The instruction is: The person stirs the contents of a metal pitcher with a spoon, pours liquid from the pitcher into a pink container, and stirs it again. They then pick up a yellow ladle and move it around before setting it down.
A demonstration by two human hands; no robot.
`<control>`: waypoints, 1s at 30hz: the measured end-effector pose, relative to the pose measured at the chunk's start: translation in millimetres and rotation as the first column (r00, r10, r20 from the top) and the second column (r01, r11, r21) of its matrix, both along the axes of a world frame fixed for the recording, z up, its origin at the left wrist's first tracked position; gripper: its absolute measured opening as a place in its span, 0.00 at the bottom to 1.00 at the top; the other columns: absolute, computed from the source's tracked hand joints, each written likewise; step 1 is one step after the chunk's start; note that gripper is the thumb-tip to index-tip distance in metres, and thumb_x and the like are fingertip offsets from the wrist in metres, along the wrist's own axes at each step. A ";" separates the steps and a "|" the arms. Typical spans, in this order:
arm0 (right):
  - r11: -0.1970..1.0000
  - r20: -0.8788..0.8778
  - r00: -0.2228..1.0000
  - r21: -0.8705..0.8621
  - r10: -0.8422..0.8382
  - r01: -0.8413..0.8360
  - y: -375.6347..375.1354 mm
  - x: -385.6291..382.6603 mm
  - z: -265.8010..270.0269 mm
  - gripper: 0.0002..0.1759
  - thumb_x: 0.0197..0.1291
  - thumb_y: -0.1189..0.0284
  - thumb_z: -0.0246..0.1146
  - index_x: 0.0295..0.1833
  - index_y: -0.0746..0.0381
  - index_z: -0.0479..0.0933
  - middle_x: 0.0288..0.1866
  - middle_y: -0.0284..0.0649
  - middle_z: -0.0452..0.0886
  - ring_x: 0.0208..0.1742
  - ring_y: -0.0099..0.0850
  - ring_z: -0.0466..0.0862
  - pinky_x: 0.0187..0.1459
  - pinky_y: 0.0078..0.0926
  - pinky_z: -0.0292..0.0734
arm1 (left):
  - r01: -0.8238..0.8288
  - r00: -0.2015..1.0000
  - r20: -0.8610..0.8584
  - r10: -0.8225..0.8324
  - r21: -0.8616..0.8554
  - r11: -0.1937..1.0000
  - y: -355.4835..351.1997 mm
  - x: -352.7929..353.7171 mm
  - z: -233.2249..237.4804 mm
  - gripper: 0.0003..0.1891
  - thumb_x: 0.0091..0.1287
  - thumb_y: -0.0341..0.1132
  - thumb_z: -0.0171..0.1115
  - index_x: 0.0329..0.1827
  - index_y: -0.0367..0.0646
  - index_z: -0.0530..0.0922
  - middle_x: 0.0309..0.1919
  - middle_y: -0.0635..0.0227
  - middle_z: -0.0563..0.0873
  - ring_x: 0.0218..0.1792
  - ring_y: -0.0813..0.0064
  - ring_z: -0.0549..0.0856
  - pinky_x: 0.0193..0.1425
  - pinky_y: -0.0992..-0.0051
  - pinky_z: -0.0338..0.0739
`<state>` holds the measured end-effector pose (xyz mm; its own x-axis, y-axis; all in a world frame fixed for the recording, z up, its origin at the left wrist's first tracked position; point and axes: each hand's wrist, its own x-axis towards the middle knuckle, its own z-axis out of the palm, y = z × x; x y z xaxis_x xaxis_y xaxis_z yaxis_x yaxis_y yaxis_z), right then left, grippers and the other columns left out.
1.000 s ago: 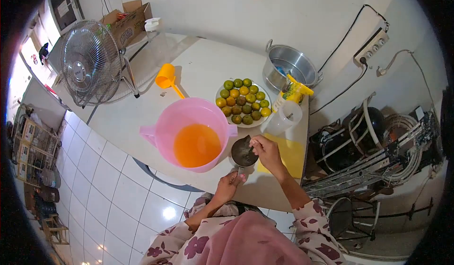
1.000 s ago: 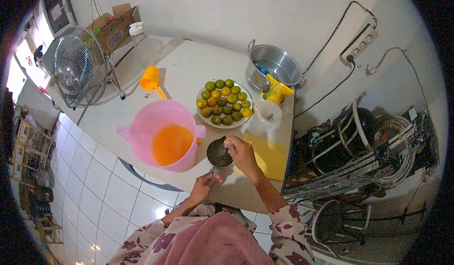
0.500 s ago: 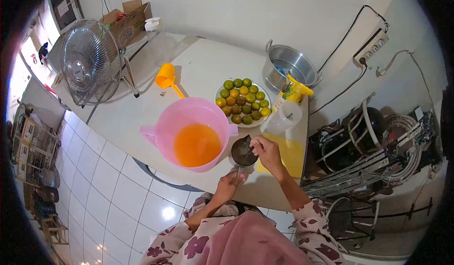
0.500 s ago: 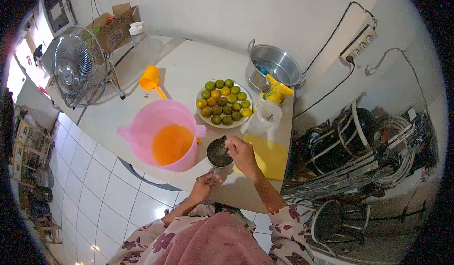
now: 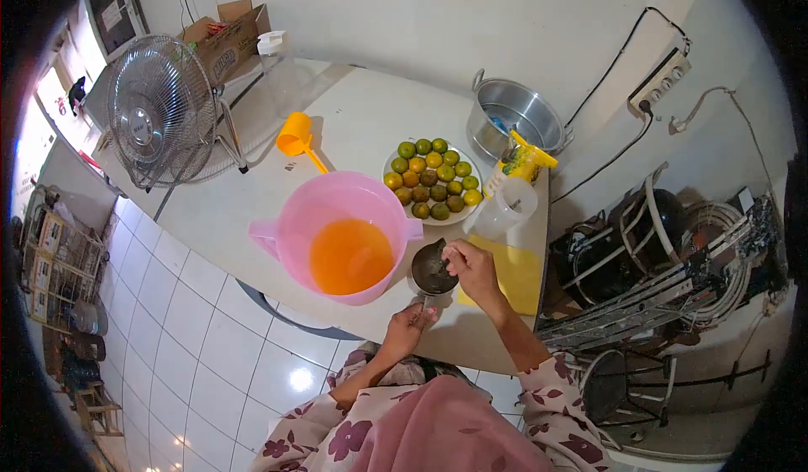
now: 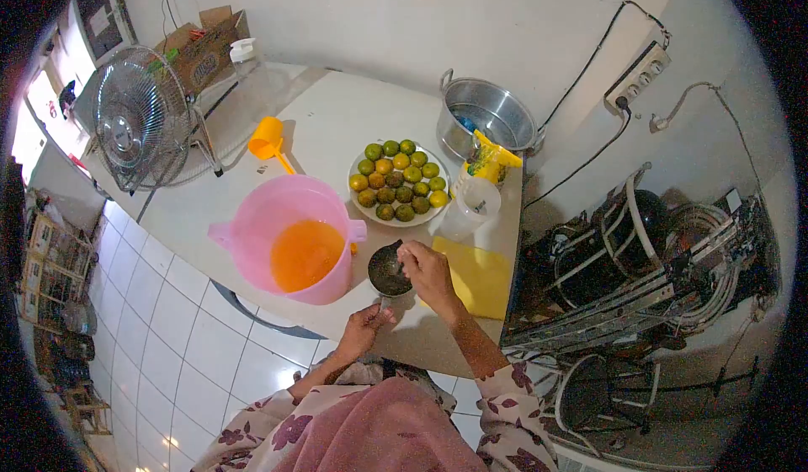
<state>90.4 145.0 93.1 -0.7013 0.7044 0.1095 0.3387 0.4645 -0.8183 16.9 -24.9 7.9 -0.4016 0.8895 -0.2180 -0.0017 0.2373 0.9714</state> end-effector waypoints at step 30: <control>0.997 -0.096 0.995 -0.076 0.015 -0.022 -0.2 -0.6 -10.5 0.08 0.66 0.74 0.55 0.45 0.66 0.77 0.32 0.41 0.82 0.28 0.31 0.84 0.32 0.28 0.77 | -0.014 1.000 0.022 0.013 0.040 0.999 -1.2 -0.5 5.4 0.15 0.71 0.43 0.56 0.37 0.39 0.81 0.35 0.61 0.86 0.39 0.70 0.84 0.47 0.73 0.75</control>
